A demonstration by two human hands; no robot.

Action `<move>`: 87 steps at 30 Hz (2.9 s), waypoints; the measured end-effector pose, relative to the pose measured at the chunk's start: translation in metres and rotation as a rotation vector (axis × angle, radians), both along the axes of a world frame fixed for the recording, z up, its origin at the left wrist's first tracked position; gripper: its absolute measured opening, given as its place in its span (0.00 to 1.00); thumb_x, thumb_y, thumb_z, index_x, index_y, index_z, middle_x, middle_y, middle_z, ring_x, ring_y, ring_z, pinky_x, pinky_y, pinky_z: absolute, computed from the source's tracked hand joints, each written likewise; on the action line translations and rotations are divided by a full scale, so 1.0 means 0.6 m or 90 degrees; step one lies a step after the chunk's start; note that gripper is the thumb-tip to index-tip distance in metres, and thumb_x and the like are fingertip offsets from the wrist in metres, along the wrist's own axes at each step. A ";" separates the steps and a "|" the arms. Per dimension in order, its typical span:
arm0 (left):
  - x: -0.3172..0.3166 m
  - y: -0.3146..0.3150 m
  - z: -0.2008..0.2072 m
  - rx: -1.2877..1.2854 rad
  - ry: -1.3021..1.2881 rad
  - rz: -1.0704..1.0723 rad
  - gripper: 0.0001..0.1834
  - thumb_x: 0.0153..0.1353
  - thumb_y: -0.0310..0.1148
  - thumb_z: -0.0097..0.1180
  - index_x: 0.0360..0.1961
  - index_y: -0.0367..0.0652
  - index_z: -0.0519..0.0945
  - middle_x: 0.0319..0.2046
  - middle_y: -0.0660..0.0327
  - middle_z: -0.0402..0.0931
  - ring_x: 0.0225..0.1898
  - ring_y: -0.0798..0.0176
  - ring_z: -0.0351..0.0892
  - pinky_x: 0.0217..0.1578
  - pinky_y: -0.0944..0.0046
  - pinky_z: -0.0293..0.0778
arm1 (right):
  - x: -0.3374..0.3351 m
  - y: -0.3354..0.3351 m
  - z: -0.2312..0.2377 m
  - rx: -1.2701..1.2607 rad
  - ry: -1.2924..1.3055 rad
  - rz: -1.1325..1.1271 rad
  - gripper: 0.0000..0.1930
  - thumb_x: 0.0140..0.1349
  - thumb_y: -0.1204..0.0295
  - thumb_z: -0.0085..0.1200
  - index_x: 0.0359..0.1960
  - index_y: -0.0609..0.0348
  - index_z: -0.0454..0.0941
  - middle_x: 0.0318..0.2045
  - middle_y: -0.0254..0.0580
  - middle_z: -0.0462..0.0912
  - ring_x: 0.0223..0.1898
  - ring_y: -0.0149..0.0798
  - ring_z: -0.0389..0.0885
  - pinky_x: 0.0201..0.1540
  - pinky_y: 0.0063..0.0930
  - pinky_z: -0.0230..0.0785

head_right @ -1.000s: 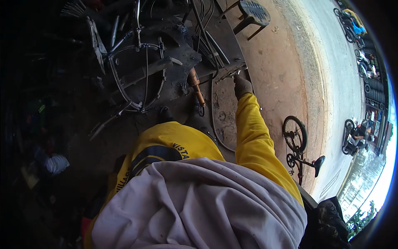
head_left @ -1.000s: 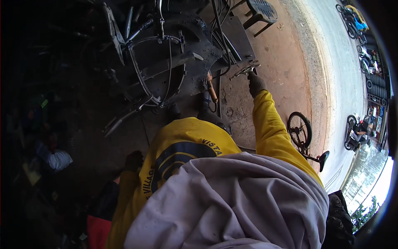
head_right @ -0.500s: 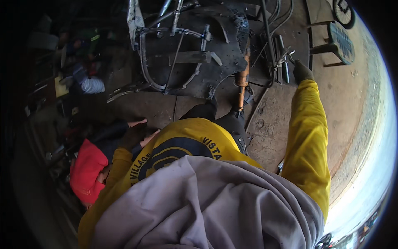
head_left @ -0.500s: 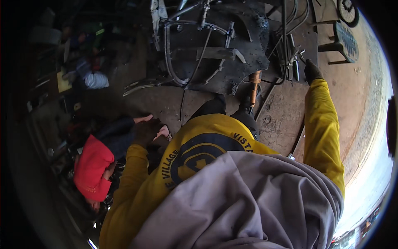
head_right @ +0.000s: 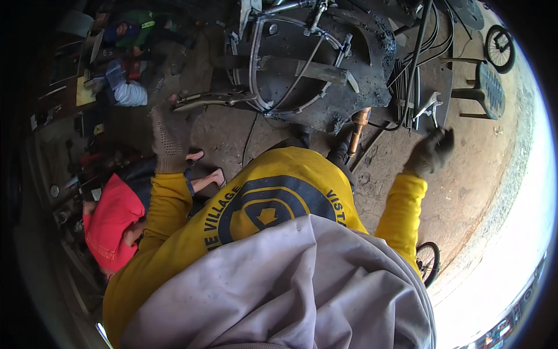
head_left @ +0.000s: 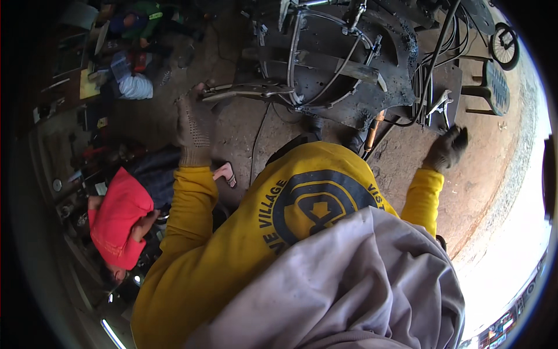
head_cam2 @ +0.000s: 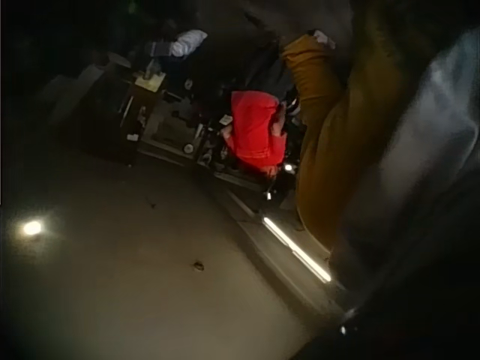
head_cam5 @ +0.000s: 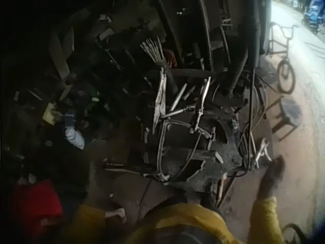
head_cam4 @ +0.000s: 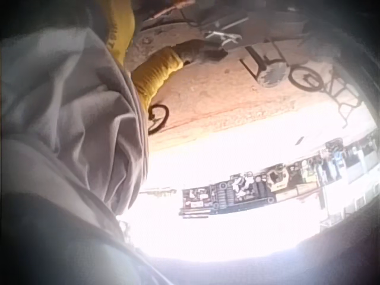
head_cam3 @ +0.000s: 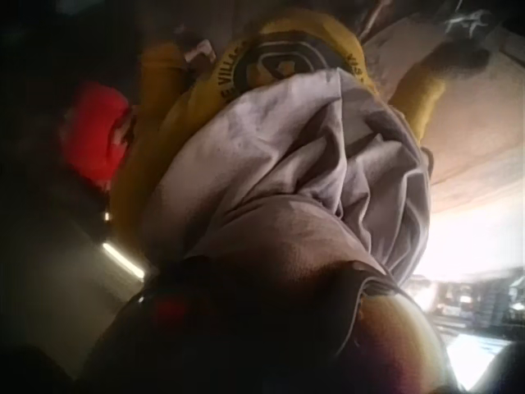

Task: The person uses an angle grinder to smooth the edges of metal plates and uses a welding tool to join pieces of a metal frame together.

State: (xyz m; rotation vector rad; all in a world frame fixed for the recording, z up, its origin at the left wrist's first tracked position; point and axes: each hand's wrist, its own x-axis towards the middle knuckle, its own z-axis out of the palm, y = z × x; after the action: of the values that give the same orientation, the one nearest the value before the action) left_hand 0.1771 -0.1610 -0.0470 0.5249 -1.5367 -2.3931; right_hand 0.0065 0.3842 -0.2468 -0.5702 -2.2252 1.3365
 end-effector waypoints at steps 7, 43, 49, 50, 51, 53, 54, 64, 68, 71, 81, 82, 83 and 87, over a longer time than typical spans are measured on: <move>-0.016 -0.002 -0.061 0.172 -0.050 0.134 0.28 0.75 0.56 0.42 0.62 0.45 0.71 0.60 0.53 0.74 0.63 0.51 0.72 0.65 0.44 0.68 | 0.041 -0.472 0.402 0.228 0.375 0.830 0.23 0.60 0.58 0.64 0.54 0.57 0.78 0.46 0.45 0.83 0.42 0.47 0.84 0.45 0.38 0.77; -0.062 -0.018 -0.071 0.422 0.217 -0.349 0.24 0.79 0.40 0.32 0.69 0.40 0.62 0.67 0.55 0.66 0.67 0.60 0.68 0.71 0.56 0.60 | 0.145 -0.643 0.399 0.387 0.521 0.877 0.13 0.49 0.66 0.58 0.36 0.54 0.81 0.37 0.42 0.84 0.42 0.48 0.84 0.40 0.41 0.79; -0.019 -0.021 -0.031 0.173 0.356 -0.205 0.16 0.77 0.34 0.40 0.57 0.35 0.71 0.65 0.46 0.68 0.71 0.43 0.63 0.74 0.42 0.55 | 0.160 -0.634 0.448 0.296 0.554 0.847 0.14 0.52 0.64 0.60 0.39 0.55 0.82 0.39 0.43 0.84 0.43 0.48 0.85 0.43 0.40 0.81; -0.020 -0.025 -0.025 0.157 0.357 -0.214 0.16 0.76 0.32 0.42 0.59 0.34 0.69 0.66 0.45 0.67 0.70 0.43 0.63 0.73 0.43 0.57 | 0.160 -0.622 0.461 0.294 0.511 0.819 0.13 0.54 0.64 0.60 0.39 0.55 0.82 0.38 0.43 0.84 0.42 0.47 0.85 0.42 0.40 0.81; -0.021 -0.031 -0.011 0.137 0.358 -0.222 0.17 0.75 0.29 0.43 0.60 0.33 0.68 0.66 0.44 0.66 0.70 0.43 0.63 0.72 0.44 0.60 | 0.161 -0.608 0.477 0.287 0.471 0.791 0.12 0.56 0.65 0.60 0.39 0.56 0.83 0.37 0.43 0.84 0.40 0.46 0.86 0.42 0.39 0.81; -0.026 -0.040 0.018 0.093 0.358 -0.230 0.20 0.73 0.25 0.47 0.63 0.30 0.66 0.67 0.41 0.64 0.70 0.43 0.64 0.70 0.45 0.65 | 0.160 -0.579 0.488 0.265 0.393 0.744 0.10 0.59 0.65 0.60 0.39 0.56 0.84 0.36 0.43 0.85 0.37 0.45 0.87 0.40 0.37 0.82; -0.029 -0.036 0.042 0.073 0.358 -0.225 0.21 0.73 0.24 0.48 0.64 0.29 0.65 0.68 0.40 0.64 0.70 0.43 0.64 0.69 0.46 0.66 | 0.158 -0.555 0.493 0.209 0.333 0.731 0.10 0.64 0.65 0.58 0.39 0.58 0.84 0.35 0.43 0.85 0.36 0.42 0.87 0.40 0.35 0.82; -0.108 0.076 0.101 -0.567 -0.003 -0.209 0.13 0.69 0.29 0.59 0.52 0.35 0.81 0.45 0.52 0.83 0.41 0.58 0.86 0.40 0.63 0.83 | 0.120 -0.067 0.296 -0.295 0.025 0.153 0.23 0.76 0.56 0.44 0.53 0.68 0.78 0.45 0.48 0.85 0.49 0.42 0.84 0.51 0.38 0.80; -0.120 0.110 0.040 -1.031 0.039 -0.369 0.08 0.63 0.31 0.64 0.42 0.42 0.85 0.34 0.59 0.83 0.31 0.61 0.83 0.28 0.62 0.77 | 0.100 0.042 0.176 -0.402 -0.032 -0.039 0.27 0.73 0.52 0.47 0.56 0.67 0.77 0.47 0.49 0.84 0.50 0.43 0.83 0.53 0.38 0.78; -0.133 0.137 0.030 -1.229 0.173 -0.457 0.06 0.59 0.30 0.65 0.38 0.44 0.86 0.31 0.59 0.82 0.27 0.58 0.82 0.25 0.61 0.76 | 0.055 0.081 0.102 -0.441 -0.128 -0.062 0.28 0.73 0.51 0.46 0.57 0.67 0.77 0.48 0.51 0.84 0.49 0.43 0.83 0.52 0.36 0.77; -0.129 0.213 0.004 -1.250 -0.173 -0.284 0.05 0.62 0.31 0.60 0.37 0.45 0.84 0.30 0.57 0.81 0.26 0.48 0.81 0.29 0.49 0.75 | -0.148 0.130 -0.112 -0.283 -0.317 0.120 0.25 0.70 0.49 0.49 0.45 0.59 0.85 0.31 0.40 0.87 0.32 0.35 0.84 0.37 0.25 0.74; -0.129 0.210 0.001 -1.242 -0.170 -0.284 0.05 0.62 0.31 0.60 0.37 0.45 0.84 0.30 0.57 0.81 0.26 0.48 0.81 0.29 0.49 0.75 | -0.164 0.124 -0.127 -0.248 -0.250 0.158 0.25 0.70 0.48 0.48 0.45 0.58 0.86 0.29 0.38 0.87 0.31 0.34 0.83 0.36 0.25 0.73; -0.126 0.203 0.003 -1.299 -0.199 -0.342 0.05 0.61 0.30 0.60 0.38 0.45 0.84 0.33 0.56 0.81 0.28 0.47 0.82 0.30 0.49 0.76 | -0.180 0.115 -0.138 -0.233 -0.222 0.184 0.25 0.70 0.48 0.48 0.44 0.58 0.86 0.29 0.38 0.87 0.30 0.34 0.83 0.35 0.25 0.73; -0.099 0.197 0.003 -1.343 -0.141 -0.340 0.10 0.58 0.27 0.59 0.42 0.45 0.83 0.40 0.54 0.81 0.32 0.49 0.83 0.30 0.51 0.77 | -0.260 0.079 -0.195 -0.518 -0.293 0.230 0.24 0.73 0.50 0.44 0.42 0.56 0.85 0.30 0.35 0.88 0.31 0.33 0.83 0.37 0.26 0.73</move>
State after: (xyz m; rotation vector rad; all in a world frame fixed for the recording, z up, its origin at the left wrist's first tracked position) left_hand 0.1178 -0.0429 -0.0454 -0.2027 -3.1567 0.2016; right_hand -0.1496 0.4318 -0.3639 -0.8368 -2.1059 2.5505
